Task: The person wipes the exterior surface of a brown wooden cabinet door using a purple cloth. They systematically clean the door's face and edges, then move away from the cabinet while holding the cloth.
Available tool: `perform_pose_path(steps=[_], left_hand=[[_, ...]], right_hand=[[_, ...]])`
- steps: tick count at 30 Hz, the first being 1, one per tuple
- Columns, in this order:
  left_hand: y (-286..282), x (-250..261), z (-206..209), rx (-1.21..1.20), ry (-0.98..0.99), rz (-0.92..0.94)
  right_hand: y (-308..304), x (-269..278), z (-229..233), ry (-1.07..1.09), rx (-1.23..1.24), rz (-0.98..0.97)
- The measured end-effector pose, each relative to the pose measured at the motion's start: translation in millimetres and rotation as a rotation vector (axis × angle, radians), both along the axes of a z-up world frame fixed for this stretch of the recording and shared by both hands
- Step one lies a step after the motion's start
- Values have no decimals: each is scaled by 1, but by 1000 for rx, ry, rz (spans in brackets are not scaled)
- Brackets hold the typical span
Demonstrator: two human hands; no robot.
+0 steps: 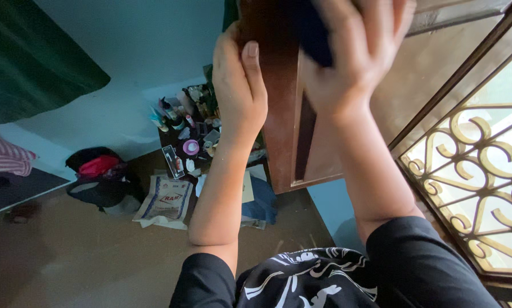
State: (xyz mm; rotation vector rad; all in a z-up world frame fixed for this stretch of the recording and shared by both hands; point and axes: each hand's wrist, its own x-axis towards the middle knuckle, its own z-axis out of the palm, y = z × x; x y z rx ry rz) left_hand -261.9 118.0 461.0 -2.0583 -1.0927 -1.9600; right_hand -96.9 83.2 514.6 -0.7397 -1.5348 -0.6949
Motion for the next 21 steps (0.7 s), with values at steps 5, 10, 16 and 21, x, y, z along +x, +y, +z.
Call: perform_pose_path(steps=[5,10,16,21], left_hand=[[-12,1,8,-13,9,-61],[-14,1,3,-20,4,-29],[-4,12,1,119,298,369],[-19,3,2,78,3,-2]], right_hand=[[13,10,-17,311,18,17],[1,-22,-3,237,-37,138],[-16,-62,23,-135,-16,288],[-1,-24,13,-179,26,278]])
